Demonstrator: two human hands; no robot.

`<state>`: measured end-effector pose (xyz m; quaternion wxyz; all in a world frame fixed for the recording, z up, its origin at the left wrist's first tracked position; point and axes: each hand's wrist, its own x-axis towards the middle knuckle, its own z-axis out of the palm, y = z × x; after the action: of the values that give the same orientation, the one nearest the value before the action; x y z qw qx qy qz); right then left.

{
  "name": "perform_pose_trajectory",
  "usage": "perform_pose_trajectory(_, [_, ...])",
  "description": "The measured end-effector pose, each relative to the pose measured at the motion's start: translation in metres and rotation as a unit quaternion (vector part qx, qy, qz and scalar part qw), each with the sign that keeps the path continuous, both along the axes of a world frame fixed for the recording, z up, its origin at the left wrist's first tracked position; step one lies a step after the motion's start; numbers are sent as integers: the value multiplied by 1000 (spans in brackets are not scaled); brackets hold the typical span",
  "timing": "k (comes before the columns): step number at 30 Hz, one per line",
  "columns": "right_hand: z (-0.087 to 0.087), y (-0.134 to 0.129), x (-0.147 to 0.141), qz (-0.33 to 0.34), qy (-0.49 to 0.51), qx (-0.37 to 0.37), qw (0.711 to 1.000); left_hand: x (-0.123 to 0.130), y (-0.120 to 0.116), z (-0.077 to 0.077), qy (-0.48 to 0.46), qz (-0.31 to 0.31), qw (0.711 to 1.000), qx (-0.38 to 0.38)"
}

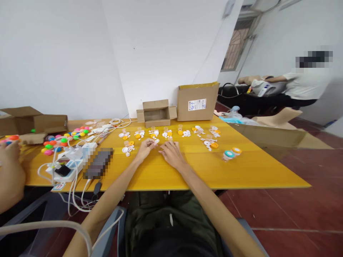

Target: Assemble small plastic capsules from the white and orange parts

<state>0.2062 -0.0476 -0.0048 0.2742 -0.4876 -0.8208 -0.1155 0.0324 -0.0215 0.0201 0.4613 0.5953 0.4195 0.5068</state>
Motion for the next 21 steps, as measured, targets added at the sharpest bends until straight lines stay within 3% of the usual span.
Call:
perform_pose_trajectory(8, [6,-4,7,-67,13,-35,997,0,0,0,2,11,1000,-12])
perform_pose_trajectory(21, [-4,3,10,13,18,-21,1000,-2,3,-3,3,5,1000,-15])
